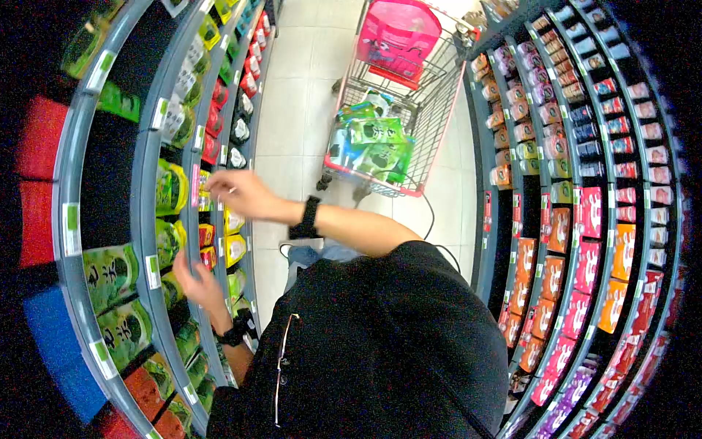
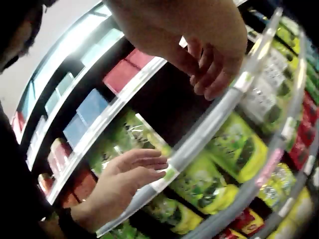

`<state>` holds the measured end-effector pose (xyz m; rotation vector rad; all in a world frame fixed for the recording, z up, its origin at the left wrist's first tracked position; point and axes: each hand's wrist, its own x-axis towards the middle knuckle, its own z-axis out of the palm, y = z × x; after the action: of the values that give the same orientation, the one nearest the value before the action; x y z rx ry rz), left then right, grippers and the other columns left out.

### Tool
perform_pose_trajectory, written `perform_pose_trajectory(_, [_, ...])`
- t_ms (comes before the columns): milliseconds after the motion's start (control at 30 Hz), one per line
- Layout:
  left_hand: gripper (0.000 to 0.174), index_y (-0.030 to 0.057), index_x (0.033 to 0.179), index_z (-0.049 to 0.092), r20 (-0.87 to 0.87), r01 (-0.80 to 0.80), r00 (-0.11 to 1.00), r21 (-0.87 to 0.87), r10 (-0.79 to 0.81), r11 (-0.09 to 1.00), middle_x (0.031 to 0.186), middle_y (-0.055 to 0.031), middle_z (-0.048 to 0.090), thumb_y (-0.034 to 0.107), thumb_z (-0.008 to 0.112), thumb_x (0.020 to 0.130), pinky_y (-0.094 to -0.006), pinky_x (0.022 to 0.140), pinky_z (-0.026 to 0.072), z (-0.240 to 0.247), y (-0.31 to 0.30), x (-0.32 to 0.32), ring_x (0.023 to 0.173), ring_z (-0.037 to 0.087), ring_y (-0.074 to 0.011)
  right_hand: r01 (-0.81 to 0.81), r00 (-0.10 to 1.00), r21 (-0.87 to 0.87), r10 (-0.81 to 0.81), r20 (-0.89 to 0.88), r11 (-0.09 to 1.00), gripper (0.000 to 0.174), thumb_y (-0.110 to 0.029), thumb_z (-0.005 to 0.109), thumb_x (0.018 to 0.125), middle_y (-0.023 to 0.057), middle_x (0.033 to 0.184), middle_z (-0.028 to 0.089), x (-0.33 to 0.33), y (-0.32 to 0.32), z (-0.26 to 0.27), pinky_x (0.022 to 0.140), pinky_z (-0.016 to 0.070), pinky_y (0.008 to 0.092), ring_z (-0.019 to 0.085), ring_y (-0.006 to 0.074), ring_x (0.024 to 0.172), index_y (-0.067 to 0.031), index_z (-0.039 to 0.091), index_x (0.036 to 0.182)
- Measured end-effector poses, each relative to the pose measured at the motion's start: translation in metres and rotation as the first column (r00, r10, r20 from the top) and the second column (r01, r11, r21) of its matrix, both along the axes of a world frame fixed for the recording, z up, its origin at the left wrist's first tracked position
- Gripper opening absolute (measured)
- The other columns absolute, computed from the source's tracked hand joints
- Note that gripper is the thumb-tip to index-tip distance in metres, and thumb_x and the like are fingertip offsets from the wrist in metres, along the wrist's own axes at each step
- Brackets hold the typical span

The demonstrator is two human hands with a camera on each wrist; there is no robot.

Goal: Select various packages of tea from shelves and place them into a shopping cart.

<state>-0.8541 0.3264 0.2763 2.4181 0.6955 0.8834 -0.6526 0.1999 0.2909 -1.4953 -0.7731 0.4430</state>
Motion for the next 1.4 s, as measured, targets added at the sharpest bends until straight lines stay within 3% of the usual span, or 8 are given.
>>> perform_pose_trajectory(233, [0.020, -0.0027, 0.106, 0.060, -0.179, 0.450, 0.833, -0.332, -0.524, 0.829, 0.101, -0.0189, 0.064, -0.001, 0.051, 0.089, -0.0392, 0.084, 0.0488, -0.023, -0.088, 0.132, 0.095, 0.062, -0.0351, 0.540, 0.805, -0.482, -0.591, 0.056, 0.690, 0.024, -0.007, 0.055, 0.082, 0.0136, 0.088, 0.069, 0.145, -0.205, -0.148, 0.074, 0.0532, 0.0351, 0.068, 0.0220, 0.081, -0.0045, 0.065, 0.104])
perform_pose_trajectory(300, [0.020, -0.0027, 0.106, 0.060, -0.189, 0.502, 0.781, -0.375, -0.595, 0.779, 0.099, -0.0189, 0.064, -0.001, 0.052, 0.088, -0.0390, 0.082, 0.0493, -0.033, -0.118, 0.160, 0.093, 0.063, -0.0349, 0.578, 0.762, -0.715, -0.574, 0.302, 0.392, 0.025, -0.013, 0.057, 0.082, 0.0151, 0.089, 0.070, 0.181, -0.259, -0.200, 0.070, 0.0527, 0.0357, 0.068, 0.0223, 0.080, -0.0024, 0.065, 0.104])
perform_pose_trajectory(433, [0.020, -0.0019, 0.107, 0.062, -0.271, 0.440, 0.727, -0.521, -0.631, 0.731, 0.100, -0.0194, 0.066, -0.001, 0.053, 0.089, -0.0368, 0.080, 0.0518, -0.034, -0.166, 0.205, 0.091, 0.066, -0.0317, 0.428, 0.338, -0.853, -0.928, -0.155, 0.298, 0.029, -0.023, 0.065, 0.080, 0.0216, 0.086, 0.068, 0.226, -0.333, -0.316, 0.065, 0.0526, 0.0448, 0.068, 0.0341, 0.074, 0.0047, 0.066, 0.091])
perform_pose_trajectory(633, [0.020, -0.0024, 0.108, 0.061, -0.388, 0.348, 0.687, -0.566, -0.614, 0.747, 0.097, -0.0185, 0.067, 0.000, 0.053, 0.090, -0.0367, 0.079, 0.0517, -0.037, -0.198, 0.249, 0.089, 0.067, -0.0315, 0.412, -0.228, -0.767, -0.759, -0.610, 0.493, 0.026, -0.017, 0.067, 0.086, 0.0162, 0.091, 0.059, 0.258, -0.343, -0.381, 0.062, 0.0556, 0.0458, 0.060, 0.0284, 0.077, -0.0057, 0.056, 0.107])
perform_pose_trajectory(967, [0.021, -0.0025, 0.109, 0.061, -0.489, 0.329, 0.625, -0.541, -0.608, 0.774, 0.097, -0.0174, 0.068, 0.005, 0.051, 0.093, -0.0356, 0.081, 0.0505, -0.018, -0.216, 0.298, 0.090, 0.066, -0.0295, 0.582, -0.570, -0.718, -0.439, -0.695, 0.381, 0.021, -0.007, 0.068, 0.082, 0.0080, 0.068, 0.047, 0.268, -0.353, -0.418, 0.052, 0.0426, 0.0421, 0.045, 0.0241, 0.054, -0.0038, 0.058, 0.100])
perform_pose_trajectory(1067, [0.021, -0.0014, 0.110, 0.061, -0.470, 0.382, 0.628, -0.509, -0.621, 0.771, 0.098, -0.0179, 0.068, 0.005, 0.052, 0.092, -0.0351, 0.080, 0.0511, -0.017, -0.216, 0.302, 0.091, 0.067, -0.0290, 0.502, -0.154, -0.775, -0.842, -0.517, 0.384, 0.023, -0.020, 0.066, 0.084, 0.0142, 0.068, 0.055, 0.268, -0.363, -0.460, 0.057, 0.0438, 0.0467, 0.051, 0.0323, 0.055, 0.0000, 0.056, 0.084])
perform_pose_trajectory(1133, [0.020, -0.0013, 0.110, 0.061, -0.456, 0.400, 0.623, -0.513, -0.636, 0.759, 0.098, -0.0178, 0.068, 0.005, 0.053, 0.092, -0.0347, 0.080, 0.0512, -0.016, -0.218, 0.303, 0.091, 0.067, -0.0284, 0.564, 0.186, -0.789, -0.968, -0.169, 0.246, 0.034, -0.028, 0.065, 0.084, 0.0215, 0.074, 0.062, 0.271, -0.357, -0.367, 0.063, 0.0450, 0.0490, 0.057, 0.0392, 0.064, 0.0032, 0.054, 0.074])
perform_pose_trajectory(1400, [0.031, 0.0009, 0.121, 0.055, -0.267, 0.507, 0.603, -0.599, -0.752, 0.620, 0.112, -0.0193, 0.063, 0.010, 0.058, 0.092, -0.0356, 0.086, 0.0499, 0.005, -0.224, 0.327, 0.103, 0.063, -0.0306, 0.698, 0.671, -0.477, -0.720, 0.176, 0.534, 0.022, -0.018, 0.067, 0.073, 0.0180, 0.066, 0.062, 0.281, -0.349, -0.148, 0.060, 0.0493, 0.0387, 0.064, 0.0309, 0.064, 0.0033, 0.061, 0.075])
